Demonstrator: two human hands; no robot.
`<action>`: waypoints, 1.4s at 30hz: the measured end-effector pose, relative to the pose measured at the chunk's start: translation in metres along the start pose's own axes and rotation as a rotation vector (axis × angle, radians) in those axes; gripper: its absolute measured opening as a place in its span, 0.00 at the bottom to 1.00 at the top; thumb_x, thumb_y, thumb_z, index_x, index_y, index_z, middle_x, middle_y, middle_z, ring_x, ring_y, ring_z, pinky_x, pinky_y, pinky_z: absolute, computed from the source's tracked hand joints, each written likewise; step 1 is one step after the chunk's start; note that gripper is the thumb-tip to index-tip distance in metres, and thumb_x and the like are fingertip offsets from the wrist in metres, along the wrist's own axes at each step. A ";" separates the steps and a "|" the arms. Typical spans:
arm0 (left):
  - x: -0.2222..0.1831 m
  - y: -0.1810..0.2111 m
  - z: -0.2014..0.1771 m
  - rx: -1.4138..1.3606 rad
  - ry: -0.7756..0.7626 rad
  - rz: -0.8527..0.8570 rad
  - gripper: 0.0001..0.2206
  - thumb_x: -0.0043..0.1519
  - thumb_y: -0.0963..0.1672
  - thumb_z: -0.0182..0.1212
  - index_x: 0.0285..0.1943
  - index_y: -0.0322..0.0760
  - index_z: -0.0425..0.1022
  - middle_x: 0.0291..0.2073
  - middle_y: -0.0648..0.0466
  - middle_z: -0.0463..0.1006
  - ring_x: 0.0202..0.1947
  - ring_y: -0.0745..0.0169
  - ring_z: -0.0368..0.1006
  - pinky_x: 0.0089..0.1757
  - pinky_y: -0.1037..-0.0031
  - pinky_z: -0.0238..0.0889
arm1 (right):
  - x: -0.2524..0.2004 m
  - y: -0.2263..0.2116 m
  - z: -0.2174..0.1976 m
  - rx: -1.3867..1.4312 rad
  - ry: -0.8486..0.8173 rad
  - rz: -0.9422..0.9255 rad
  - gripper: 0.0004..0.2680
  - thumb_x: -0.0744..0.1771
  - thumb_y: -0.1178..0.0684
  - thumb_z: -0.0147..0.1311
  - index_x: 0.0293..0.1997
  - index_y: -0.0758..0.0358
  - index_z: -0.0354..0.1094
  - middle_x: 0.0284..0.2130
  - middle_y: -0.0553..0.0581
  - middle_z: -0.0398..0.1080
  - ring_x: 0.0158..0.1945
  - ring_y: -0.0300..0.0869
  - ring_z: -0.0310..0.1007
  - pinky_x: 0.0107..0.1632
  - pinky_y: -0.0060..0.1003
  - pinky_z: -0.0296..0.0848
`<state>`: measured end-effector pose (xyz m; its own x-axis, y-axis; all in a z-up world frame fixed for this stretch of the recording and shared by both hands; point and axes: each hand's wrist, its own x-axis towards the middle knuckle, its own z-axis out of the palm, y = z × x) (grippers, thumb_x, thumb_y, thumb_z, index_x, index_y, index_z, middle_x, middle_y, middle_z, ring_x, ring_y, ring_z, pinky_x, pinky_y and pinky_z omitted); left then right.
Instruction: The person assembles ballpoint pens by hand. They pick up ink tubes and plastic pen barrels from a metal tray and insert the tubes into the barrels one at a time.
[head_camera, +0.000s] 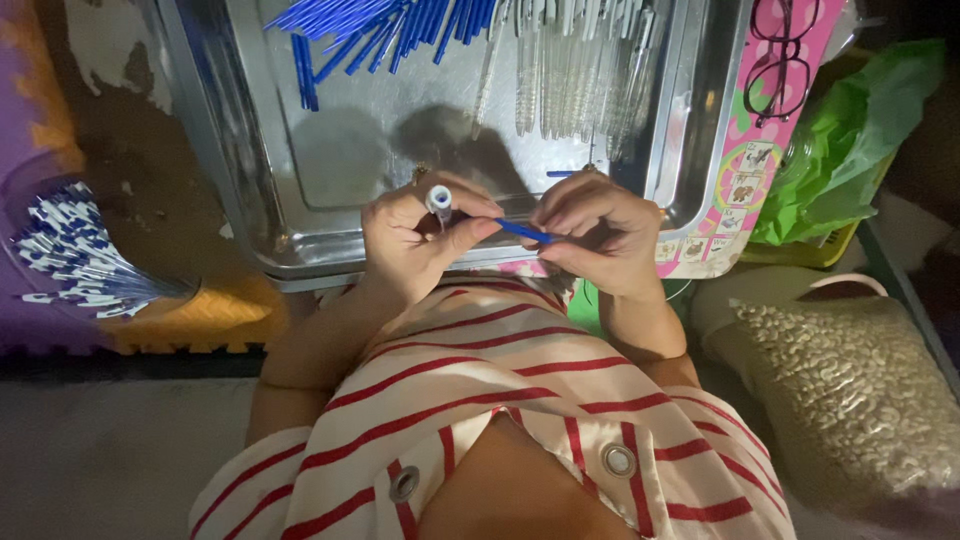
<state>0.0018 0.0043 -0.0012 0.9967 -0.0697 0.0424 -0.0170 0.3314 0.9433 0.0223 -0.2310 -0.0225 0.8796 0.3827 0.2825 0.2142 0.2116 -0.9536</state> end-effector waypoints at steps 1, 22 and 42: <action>-0.001 0.000 0.001 0.004 0.009 0.009 0.04 0.63 0.37 0.72 0.44 0.28 0.83 0.36 0.45 0.84 0.32 0.67 0.75 0.37 0.77 0.70 | -0.004 0.005 0.002 0.046 0.025 -0.004 0.08 0.60 0.66 0.73 0.36 0.73 0.75 0.33 0.70 0.75 0.42 0.57 0.81 0.45 0.44 0.79; -0.013 0.000 0.002 0.028 -0.154 0.068 0.16 0.75 0.42 0.50 0.66 0.25 0.73 0.42 0.39 0.83 0.40 0.55 0.80 0.43 0.68 0.72 | 0.013 -0.015 -0.001 0.229 0.292 -0.072 0.09 0.69 0.58 0.59 0.43 0.68 0.58 0.31 0.80 0.74 0.34 0.56 0.83 0.35 0.40 0.84; -0.009 0.029 0.008 0.134 -0.228 0.032 0.11 0.73 0.40 0.56 0.60 0.24 0.77 0.36 0.43 0.86 0.30 0.57 0.79 0.35 0.70 0.71 | 0.049 -0.075 -0.011 -0.093 0.033 -0.055 0.06 0.68 0.65 0.57 0.43 0.75 0.62 0.36 0.78 0.75 0.40 0.57 0.84 0.42 0.45 0.85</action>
<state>-0.0088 0.0073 0.0286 0.9518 -0.2767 0.1321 -0.0743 0.2100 0.9749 0.0542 -0.2382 0.0617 0.8785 0.3429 0.3326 0.2995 0.1469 -0.9427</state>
